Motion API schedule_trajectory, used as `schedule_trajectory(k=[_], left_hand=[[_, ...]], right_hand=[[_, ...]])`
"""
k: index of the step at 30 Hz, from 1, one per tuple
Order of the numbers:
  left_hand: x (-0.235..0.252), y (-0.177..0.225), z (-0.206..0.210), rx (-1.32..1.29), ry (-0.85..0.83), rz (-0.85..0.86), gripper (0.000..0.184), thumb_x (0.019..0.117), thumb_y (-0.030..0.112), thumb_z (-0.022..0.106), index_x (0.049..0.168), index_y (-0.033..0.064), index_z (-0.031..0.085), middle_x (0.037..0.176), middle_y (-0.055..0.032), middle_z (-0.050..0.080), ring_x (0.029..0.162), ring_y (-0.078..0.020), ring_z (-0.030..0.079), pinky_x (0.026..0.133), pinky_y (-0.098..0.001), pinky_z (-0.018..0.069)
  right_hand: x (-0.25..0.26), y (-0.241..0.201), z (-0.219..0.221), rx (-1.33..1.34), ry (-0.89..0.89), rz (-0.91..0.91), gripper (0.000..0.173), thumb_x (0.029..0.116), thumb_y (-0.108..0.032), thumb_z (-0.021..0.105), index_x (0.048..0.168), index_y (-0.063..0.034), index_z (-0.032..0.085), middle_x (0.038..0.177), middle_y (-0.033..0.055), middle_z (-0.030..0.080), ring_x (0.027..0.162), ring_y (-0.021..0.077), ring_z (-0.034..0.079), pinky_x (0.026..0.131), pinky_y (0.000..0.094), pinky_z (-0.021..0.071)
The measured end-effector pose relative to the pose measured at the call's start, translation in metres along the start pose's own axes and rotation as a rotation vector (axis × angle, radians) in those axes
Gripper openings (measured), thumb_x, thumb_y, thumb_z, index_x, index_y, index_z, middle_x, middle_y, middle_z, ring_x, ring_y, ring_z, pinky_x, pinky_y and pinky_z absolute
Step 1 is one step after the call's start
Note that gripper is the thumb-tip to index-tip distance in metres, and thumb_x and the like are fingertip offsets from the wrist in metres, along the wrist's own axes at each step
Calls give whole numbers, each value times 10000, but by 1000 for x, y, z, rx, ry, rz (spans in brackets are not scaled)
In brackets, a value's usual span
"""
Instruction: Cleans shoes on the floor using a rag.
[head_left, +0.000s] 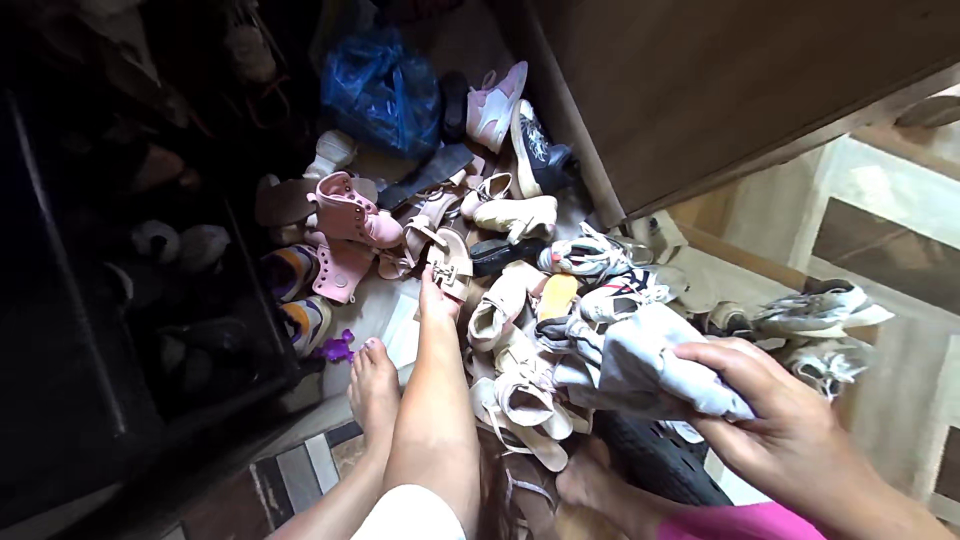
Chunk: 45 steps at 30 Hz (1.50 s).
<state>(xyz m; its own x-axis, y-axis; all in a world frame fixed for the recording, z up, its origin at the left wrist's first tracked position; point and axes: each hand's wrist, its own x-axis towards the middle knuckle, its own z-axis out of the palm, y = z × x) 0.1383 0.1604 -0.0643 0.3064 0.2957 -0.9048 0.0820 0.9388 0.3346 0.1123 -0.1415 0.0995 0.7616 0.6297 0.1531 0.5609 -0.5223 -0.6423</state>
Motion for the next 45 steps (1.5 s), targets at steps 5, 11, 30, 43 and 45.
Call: schedule_trajectory(k=[5,11,30,43,45], left_hand=[[-2,0,-17,-16,-231,252,277,1056,257,464,1266,80,508,1113,-90,602,982,-202,620,865,-406,543],[-89,28,-6,-203,-660,416,255,1072,230,344,1187,153,559,1016,-34,686,916,-175,694,809,-370,597],[-329,46,-19,1421,-1179,1138,453,901,407,649,1118,10,623,764,77,622,651,49,575,643,-177,534],[-311,56,-34,1680,-1080,1372,538,815,371,780,1147,-37,669,979,-119,725,930,-164,696,858,-419,569],[-296,58,-36,1565,-1252,1418,342,784,195,824,1030,-14,711,930,-55,729,894,-52,684,847,-279,576]], right_hand=[[6,-10,-9,-70,50,-2,362,865,-191,606,1173,-24,697,1071,140,698,1021,178,661,909,302,537],[26,-27,-17,21,223,-35,424,862,-116,627,1267,7,656,1131,169,658,1039,210,642,901,380,538],[70,-132,-7,498,798,-420,388,953,-78,653,1319,31,590,1228,184,588,1149,196,587,995,330,502],[66,-137,0,422,564,-439,304,884,-80,707,1160,44,676,1089,165,656,1048,198,638,939,342,538],[62,-144,2,315,469,-591,325,822,-79,747,1131,19,717,1083,170,684,1047,246,660,934,389,558]])
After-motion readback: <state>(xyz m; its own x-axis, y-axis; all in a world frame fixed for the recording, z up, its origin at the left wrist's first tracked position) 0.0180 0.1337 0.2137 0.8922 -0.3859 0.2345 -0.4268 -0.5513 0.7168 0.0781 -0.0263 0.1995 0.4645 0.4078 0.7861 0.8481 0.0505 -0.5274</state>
